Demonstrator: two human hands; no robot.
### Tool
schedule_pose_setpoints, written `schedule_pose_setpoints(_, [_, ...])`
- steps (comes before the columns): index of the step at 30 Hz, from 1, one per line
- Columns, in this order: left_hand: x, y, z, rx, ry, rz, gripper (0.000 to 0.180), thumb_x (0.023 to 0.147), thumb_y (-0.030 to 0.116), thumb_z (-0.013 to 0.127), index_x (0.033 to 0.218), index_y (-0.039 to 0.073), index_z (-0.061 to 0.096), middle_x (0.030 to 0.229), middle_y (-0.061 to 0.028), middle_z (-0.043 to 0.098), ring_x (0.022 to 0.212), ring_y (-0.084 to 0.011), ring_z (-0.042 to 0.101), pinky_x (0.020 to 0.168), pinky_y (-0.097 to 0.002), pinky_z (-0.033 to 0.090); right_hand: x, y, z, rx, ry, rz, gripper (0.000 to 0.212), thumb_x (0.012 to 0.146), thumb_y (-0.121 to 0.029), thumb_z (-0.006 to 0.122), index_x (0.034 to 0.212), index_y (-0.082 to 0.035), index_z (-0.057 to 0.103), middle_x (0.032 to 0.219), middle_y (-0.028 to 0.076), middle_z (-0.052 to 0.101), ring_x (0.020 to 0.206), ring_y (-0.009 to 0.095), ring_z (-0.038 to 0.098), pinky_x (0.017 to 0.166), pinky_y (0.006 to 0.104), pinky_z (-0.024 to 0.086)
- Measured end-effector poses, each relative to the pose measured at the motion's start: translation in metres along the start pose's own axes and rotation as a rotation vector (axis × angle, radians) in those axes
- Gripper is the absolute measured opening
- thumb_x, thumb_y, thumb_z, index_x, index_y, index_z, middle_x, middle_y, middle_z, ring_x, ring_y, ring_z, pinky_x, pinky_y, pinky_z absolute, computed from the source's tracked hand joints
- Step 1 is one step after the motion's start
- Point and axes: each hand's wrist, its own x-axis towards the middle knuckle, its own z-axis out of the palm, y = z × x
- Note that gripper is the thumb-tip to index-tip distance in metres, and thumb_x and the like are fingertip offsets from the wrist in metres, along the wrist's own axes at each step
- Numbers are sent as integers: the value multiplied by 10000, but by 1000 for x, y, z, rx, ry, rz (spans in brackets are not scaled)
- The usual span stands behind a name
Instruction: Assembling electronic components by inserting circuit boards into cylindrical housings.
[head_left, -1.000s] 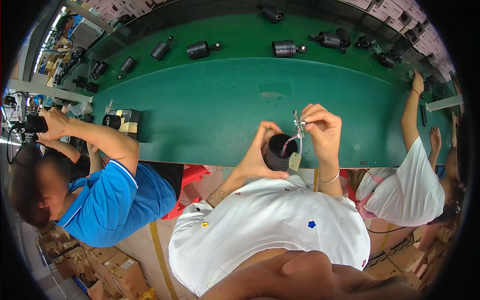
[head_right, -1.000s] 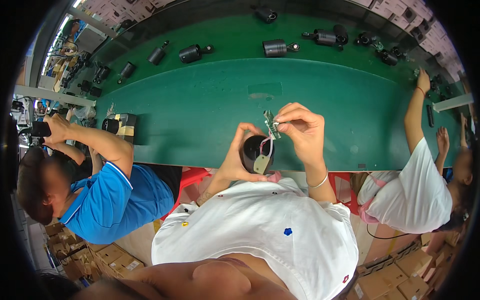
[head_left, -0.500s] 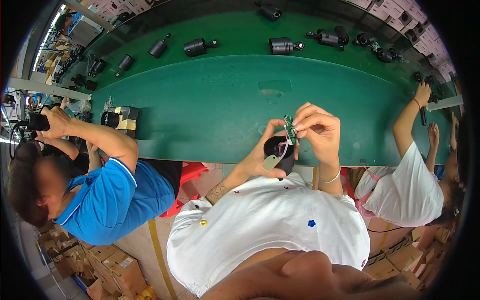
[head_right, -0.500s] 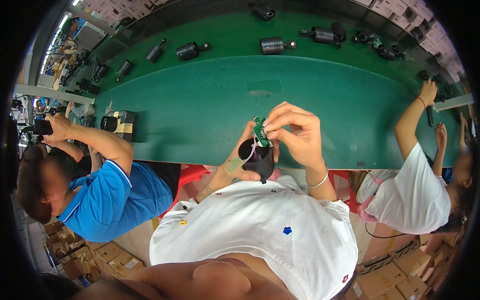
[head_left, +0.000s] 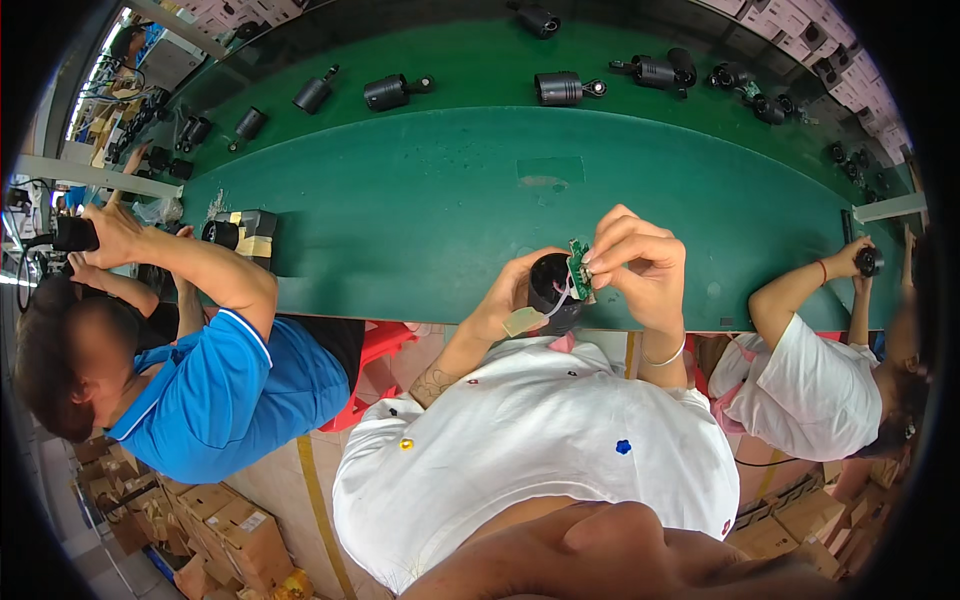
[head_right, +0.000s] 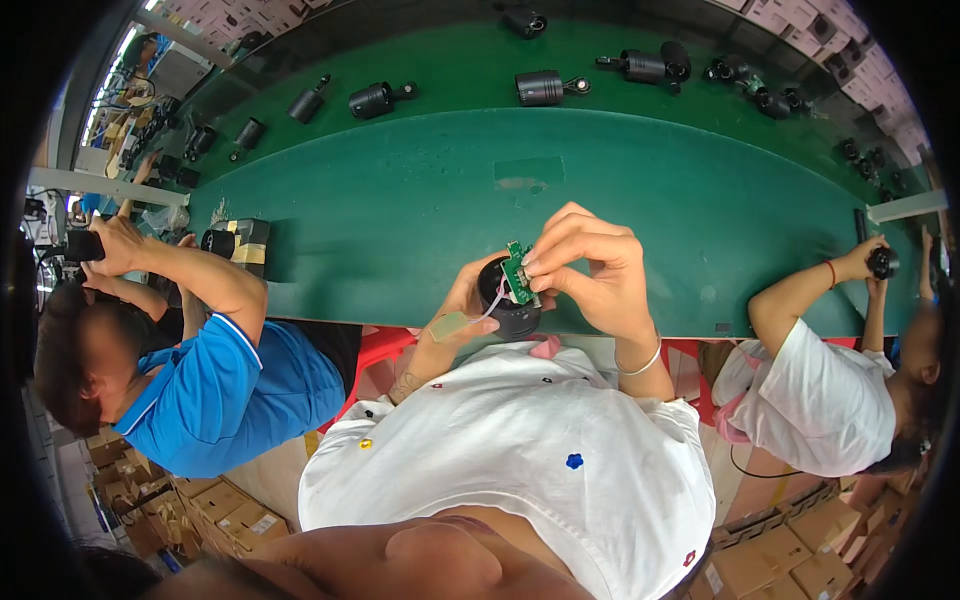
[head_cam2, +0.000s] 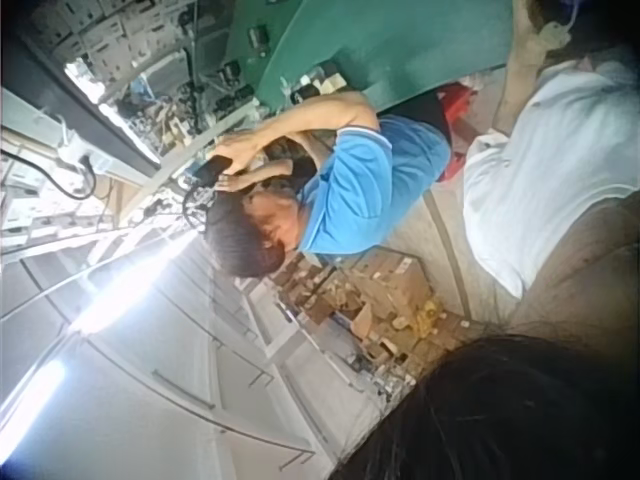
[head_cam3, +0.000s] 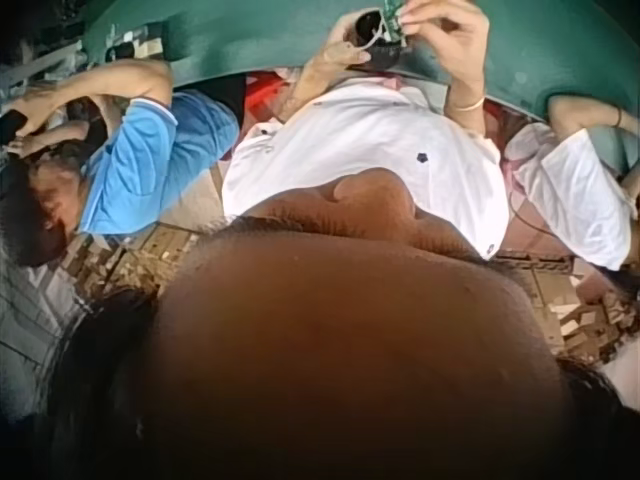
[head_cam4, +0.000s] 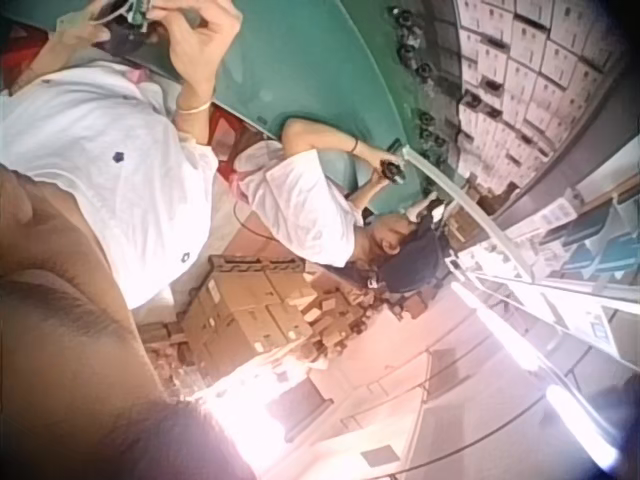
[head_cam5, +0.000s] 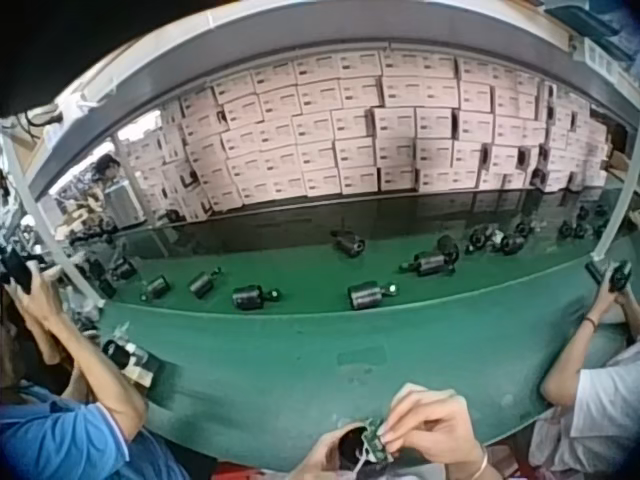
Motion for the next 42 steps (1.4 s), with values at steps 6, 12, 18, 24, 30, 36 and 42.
schedule_pose_setpoints(6, [0, -9, 1, 178, 19, 201, 686, 545, 105, 874, 1142, 54, 541, 1028, -35, 635, 911, -160, 574, 871, -297, 443, -3, -5, 3, -61, -8, -18, 156, 641, 56, 774, 746, -54, 739, 792, 36, 704, 765, 168, 536, 702, 265, 457])
schedule_pose_setpoints(12, [2, -5, -2, 570, 47, 358, 611, 579, 132, 825, 1126, 33, 573, 987, -61, 653, 838, -170, 584, 787, -300, 466, -5, -10, 3, -172, -14, -25, 139, 653, 31, 778, 744, -67, 744, 790, 29, 702, 752, 161, 521, 687, 266, 451])
schedule_pose_setpoints(18, [1, 5, 6, 826, 163, 450, 544, 525, 76, 810, 1020, 28, 592, 889, -62, 643, 749, -175, 567, 704, -295, 472, -9, -14, 11, -383, -11, -71, 115, 662, 11, 769, 733, -76, 744, 796, 10, 694, 736, 153, 512, 692, 273, 443])
schedule_pose_setpoints(24, [5, 0, 12, 839, 266, 579, 484, 501, 47, 789, 946, 43, 602, 819, -47, 626, 702, -181, 543, 671, -284, 463, -11, -11, 22, -627, -70, -202, 106, 658, 6, 749, 723, -77, 734, 805, -21, 676, 717, 148, 505, 739, 283, 428])
schedule_pose_setpoints(30, [6, 6, 14, 967, 287, 649, 457, 510, 61, 785, 931, 56, 609, 832, -47, 627, 697, -181, 525, 659, -287, 456, -10, -15, 29, -612, -132, -206, 140, 636, 48, 730, 711, -70, 738, 778, -17, 675, 706, 149, 491, 738, 285, 416])
schedule_pose_setpoints(36, [6, 12, 11, 1081, 249, 750, 438, 515, 65, 782, 917, 62, 609, 826, -50, 620, 711, -192, 518, 648, -293, 445, -13, -19, 34, -679, -177, -185, 156, 642, 62, 708, 733, -63, 729, 782, -15, 657, 690, 152, 474, 744, 287, 407])
schedule_pose_setpoints(42, [3, 14, 10, 1147, 224, 764, 438, 498, 71, 773, 903, 59, 607, 817, -56, 614, 715, -204, 510, 647, -297, 435, -14, -19, 37, -663, -226, -149, 149, 671, 46, 695, 768, -66, 713, 815, -13, 644, 698, 155, 465, 757, 281, 404])
